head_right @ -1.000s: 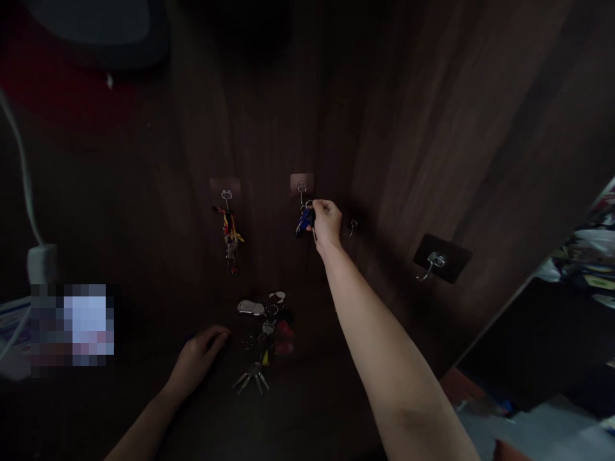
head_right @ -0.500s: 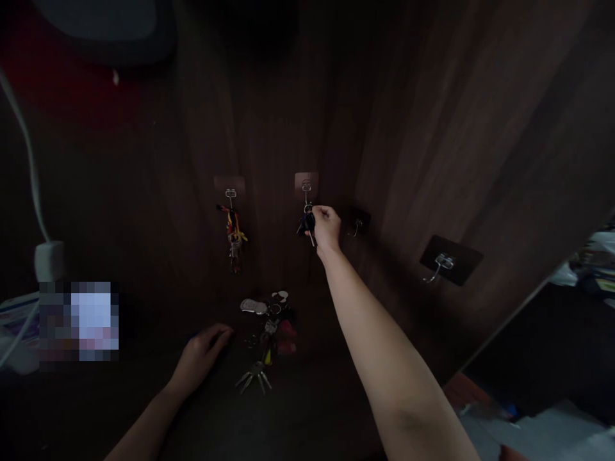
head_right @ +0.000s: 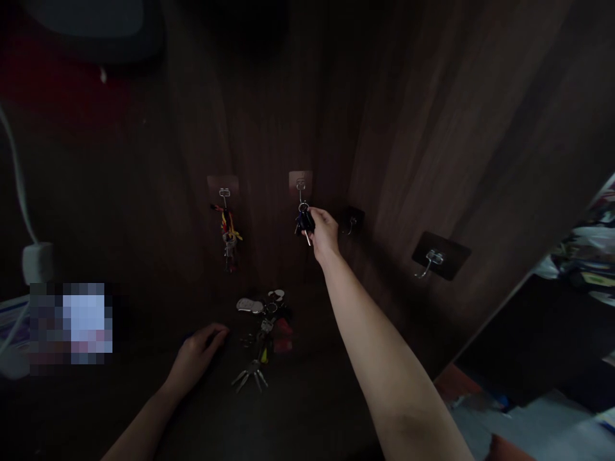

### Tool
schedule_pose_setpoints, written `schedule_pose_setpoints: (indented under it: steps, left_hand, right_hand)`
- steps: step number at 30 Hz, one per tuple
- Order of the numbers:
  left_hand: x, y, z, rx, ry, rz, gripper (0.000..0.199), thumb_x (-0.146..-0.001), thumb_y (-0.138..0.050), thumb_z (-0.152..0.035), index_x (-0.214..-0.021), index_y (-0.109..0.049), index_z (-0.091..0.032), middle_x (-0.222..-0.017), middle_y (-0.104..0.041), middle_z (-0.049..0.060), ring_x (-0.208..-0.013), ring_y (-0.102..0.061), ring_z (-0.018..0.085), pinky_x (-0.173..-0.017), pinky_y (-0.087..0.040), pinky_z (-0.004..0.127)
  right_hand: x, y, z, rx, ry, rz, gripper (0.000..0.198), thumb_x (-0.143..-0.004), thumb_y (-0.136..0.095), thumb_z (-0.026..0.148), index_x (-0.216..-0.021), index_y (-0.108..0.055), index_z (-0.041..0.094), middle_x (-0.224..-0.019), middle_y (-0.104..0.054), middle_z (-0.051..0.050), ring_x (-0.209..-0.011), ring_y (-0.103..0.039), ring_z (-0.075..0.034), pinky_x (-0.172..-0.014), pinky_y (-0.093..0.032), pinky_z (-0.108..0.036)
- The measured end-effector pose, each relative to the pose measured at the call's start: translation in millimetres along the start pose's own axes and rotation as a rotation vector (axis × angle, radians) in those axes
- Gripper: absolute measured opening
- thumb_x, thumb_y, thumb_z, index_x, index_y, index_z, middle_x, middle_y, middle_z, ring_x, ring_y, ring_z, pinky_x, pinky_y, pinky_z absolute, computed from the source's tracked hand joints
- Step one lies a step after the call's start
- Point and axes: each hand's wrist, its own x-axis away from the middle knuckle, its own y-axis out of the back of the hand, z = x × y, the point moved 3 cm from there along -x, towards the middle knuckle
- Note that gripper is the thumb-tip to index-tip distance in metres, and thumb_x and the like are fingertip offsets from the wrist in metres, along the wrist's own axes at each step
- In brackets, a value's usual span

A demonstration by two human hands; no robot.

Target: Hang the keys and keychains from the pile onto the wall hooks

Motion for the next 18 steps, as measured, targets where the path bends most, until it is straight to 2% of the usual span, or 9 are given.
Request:
schedule_pose_setpoints:
  steps: [5, 11, 16, 18]
  left_hand:
    - [0.4, -0.6, 1.6, 0.002, 0.008, 0.007, 0.026, -0.086, -0.039, -0.039, -0.085, -0.061, -0.025, -0.087, -0.07, -0.001, -0.083, -0.065, 0.018, -0.074, -0.046, 0.026]
    - [0.4, -0.1, 0.9, 0.009, 0.003, 0.008, 0.027, -0.086, -0.039, -0.04, -0.085, -0.061, -0.025, -0.088, -0.07, 0.0, -0.083, -0.065, 0.018, -0.075, -0.047, 0.027]
    - [0.4, -0.4, 1.4, 0.006, 0.023, 0.001, 0.025, -0.086, -0.041, -0.039, -0.085, -0.062, -0.025, -0.088, -0.07, -0.001, -0.082, -0.065, 0.018, -0.073, -0.048, 0.026]
    - [0.4, -0.5, 1.5, 0.011, 0.018, -0.001, 0.024, -0.085, -0.042, -0.039, -0.085, -0.062, -0.026, -0.087, -0.07, -0.001, -0.082, -0.066, 0.018, -0.073, -0.048, 0.026]
  right_hand:
    - [8.3, 9.3, -8.6, -0.016, -0.072, 0.006, 0.013, -0.07, -0.063, 0.031, -0.078, -0.059, 0.022, -0.066, -0.061, 0.005, -0.057, -0.058, -0.01, -0.047, -0.042, -0.02]
    - [33.2, 34.6, -34.2, -0.009, -0.163, 0.029, 0.023, -0.063, -0.069, 0.025, -0.084, -0.059, 0.022, -0.077, -0.064, 0.003, -0.065, -0.058, -0.009, -0.053, -0.043, -0.019]
    - [68.4, 58.2, -63.3, 0.106, -0.248, 0.062, 0.023, -0.058, -0.072, 0.026, -0.077, -0.062, 0.019, -0.074, -0.065, 0.0, -0.061, -0.058, -0.011, -0.048, -0.041, -0.021]
    - [83.3, 66.0, -78.7, 0.281, -0.298, 0.146, 0.02, -0.06, -0.07, 0.029, -0.075, -0.063, 0.019, -0.072, -0.066, -0.001, -0.06, -0.058, -0.013, -0.047, -0.039, -0.022]
